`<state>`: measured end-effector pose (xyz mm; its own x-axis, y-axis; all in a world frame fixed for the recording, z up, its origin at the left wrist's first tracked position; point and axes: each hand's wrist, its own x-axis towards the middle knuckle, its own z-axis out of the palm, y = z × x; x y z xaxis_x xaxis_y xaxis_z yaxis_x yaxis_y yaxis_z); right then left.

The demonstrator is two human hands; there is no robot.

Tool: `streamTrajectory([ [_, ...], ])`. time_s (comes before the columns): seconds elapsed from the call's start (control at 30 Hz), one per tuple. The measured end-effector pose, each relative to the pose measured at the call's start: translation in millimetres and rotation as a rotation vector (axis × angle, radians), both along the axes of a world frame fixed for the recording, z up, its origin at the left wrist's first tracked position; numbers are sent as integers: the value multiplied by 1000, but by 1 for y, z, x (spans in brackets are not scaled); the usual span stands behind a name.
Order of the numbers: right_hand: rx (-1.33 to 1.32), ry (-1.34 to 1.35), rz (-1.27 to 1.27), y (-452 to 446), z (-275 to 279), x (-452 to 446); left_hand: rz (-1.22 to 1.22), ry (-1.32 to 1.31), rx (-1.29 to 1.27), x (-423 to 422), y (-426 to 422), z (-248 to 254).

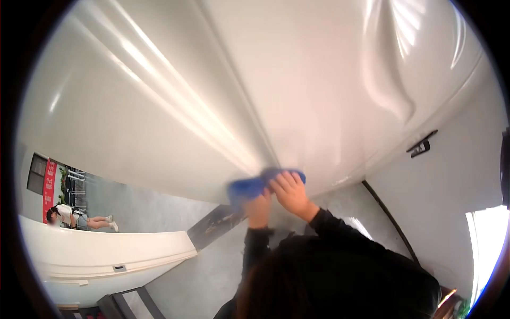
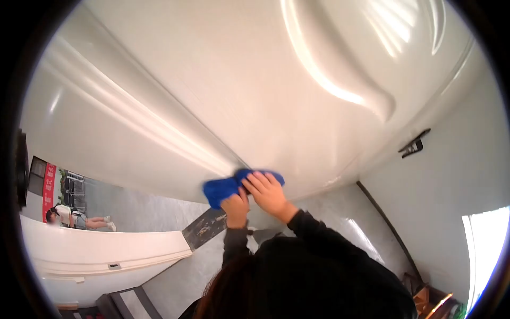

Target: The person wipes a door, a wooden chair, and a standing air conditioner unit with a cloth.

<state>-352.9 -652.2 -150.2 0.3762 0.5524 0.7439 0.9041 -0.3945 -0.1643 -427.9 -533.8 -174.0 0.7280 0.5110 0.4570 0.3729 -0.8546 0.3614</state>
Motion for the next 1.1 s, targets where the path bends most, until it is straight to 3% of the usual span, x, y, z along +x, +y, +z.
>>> streamTrajectory([
  [0.07,-94,31,22,-3,-16,-6,72,121,126,-10,-7,-25],
  [0.17,95,91,-13,7,-10,-2,-7,92,246,-21,10,13],
  [0.23,179,93,90,26,49,2,70,84,239,-20,36,50],
  [0.27,315,54,178,41,70,5,205,441,92,-21,45,90],
  [0.33,492,-5,212,60,127,16,118,-84,280,-16,66,136],
  [0.4,575,-72,227,68,185,21,22,-395,361,-3,84,173],
  [0.47,577,-155,186,73,213,23,-22,-404,209,-1,86,197],
  [0.57,505,-234,43,82,190,18,-28,-599,226,18,93,159],
  [0.6,440,-229,41,81,173,17,-61,-659,115,20,91,142],
  [0.73,81,-141,96,58,76,12,55,-181,-37,-7,70,41],
  [0.8,-124,-87,151,41,16,11,188,-75,218,-15,46,-16],
  [0.83,-167,-76,175,34,-11,10,162,-11,-228,-20,24,11],
  [0.93,-179,22,168,23,-36,3,130,-120,-167,-22,14,9],
  [0.97,-149,33,156,25,-38,3,98,-112,-250,-25,17,14],
  [1.1,77,-30,71,47,15,4,-40,-180,-382,-33,41,61],
])
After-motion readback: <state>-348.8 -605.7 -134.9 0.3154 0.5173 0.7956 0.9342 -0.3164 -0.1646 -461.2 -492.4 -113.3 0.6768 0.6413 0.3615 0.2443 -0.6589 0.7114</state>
